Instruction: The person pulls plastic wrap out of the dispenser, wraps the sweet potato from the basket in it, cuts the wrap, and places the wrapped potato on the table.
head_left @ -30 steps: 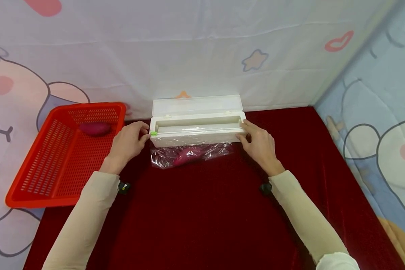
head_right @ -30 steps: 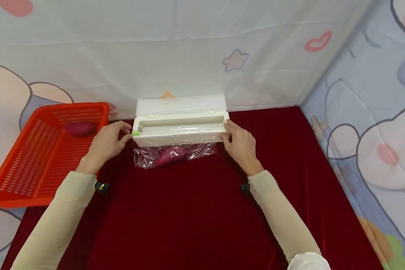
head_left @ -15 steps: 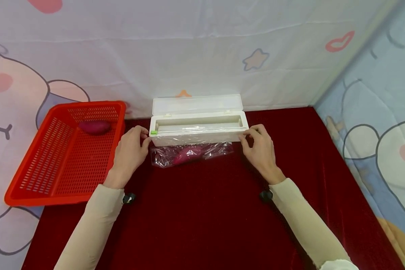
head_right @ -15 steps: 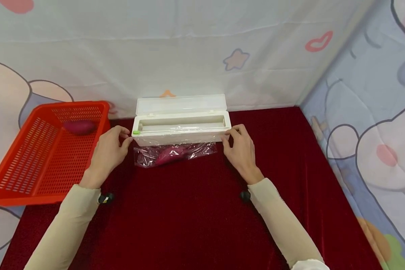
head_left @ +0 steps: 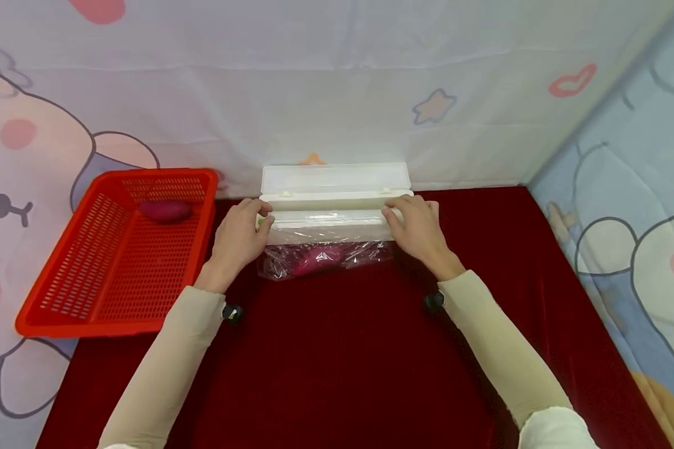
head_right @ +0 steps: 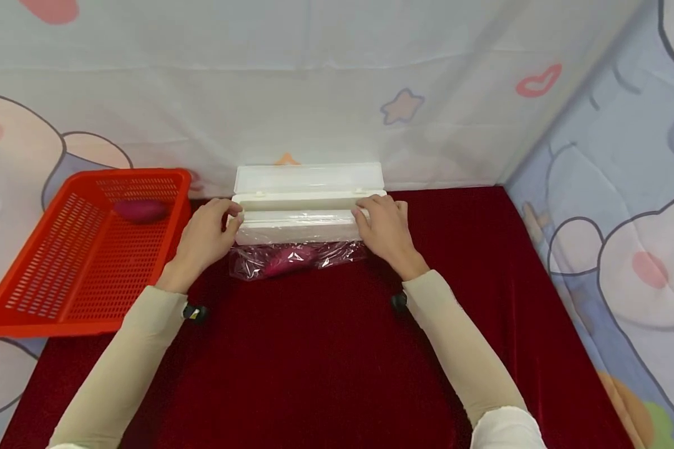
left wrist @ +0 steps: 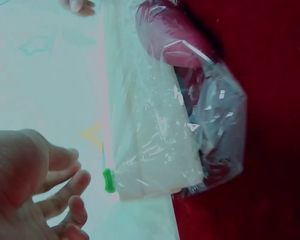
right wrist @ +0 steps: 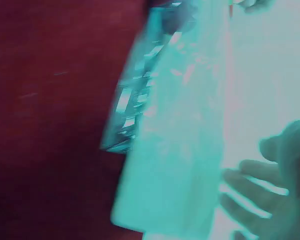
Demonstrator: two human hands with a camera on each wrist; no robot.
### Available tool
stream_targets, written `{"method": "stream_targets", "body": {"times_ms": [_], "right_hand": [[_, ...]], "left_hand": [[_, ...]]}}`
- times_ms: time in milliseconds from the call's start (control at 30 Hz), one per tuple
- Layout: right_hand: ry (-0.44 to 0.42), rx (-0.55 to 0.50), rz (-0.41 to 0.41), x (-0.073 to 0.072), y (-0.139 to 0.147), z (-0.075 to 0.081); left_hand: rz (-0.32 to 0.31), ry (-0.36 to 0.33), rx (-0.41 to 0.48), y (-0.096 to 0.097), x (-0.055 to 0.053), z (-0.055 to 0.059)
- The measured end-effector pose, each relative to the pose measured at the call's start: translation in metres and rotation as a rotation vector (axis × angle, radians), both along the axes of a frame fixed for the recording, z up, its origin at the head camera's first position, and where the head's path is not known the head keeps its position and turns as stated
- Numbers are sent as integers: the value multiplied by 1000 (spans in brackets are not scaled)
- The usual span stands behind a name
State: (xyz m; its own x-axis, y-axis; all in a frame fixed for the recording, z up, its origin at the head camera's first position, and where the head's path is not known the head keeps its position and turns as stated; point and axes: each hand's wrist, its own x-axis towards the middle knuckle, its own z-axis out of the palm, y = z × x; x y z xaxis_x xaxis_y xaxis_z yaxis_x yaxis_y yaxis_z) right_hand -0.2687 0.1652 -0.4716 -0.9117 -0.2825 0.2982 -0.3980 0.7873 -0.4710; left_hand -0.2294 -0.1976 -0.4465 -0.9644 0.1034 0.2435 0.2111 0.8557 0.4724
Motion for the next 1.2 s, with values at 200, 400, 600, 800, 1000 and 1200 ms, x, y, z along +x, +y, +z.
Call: {"method": "stream_targets", "body": {"times_ms": [200, 400, 600, 800, 1000, 1200], "right_hand": [[-312, 157, 102, -22, -11, 14], [-355, 100, 132, -27, -16, 16], [-307, 46, 117, -24, -18, 13], [-211, -54, 128, -20, -17, 8], [-174, -156, 197, -13, -12, 6], [-139, -220, 245, 0, -5, 4]], "left_hand": [[-86, -72, -131, 10, -23, 0], [-82, -82, -150, 10, -28, 1], [-111, -94, -179, 8, -28, 3], [-152, -117, -215, 8, -29, 2], [-205, -182, -206, 9, -31, 3], [-259, -150, -189, 6, -32, -2]]}}
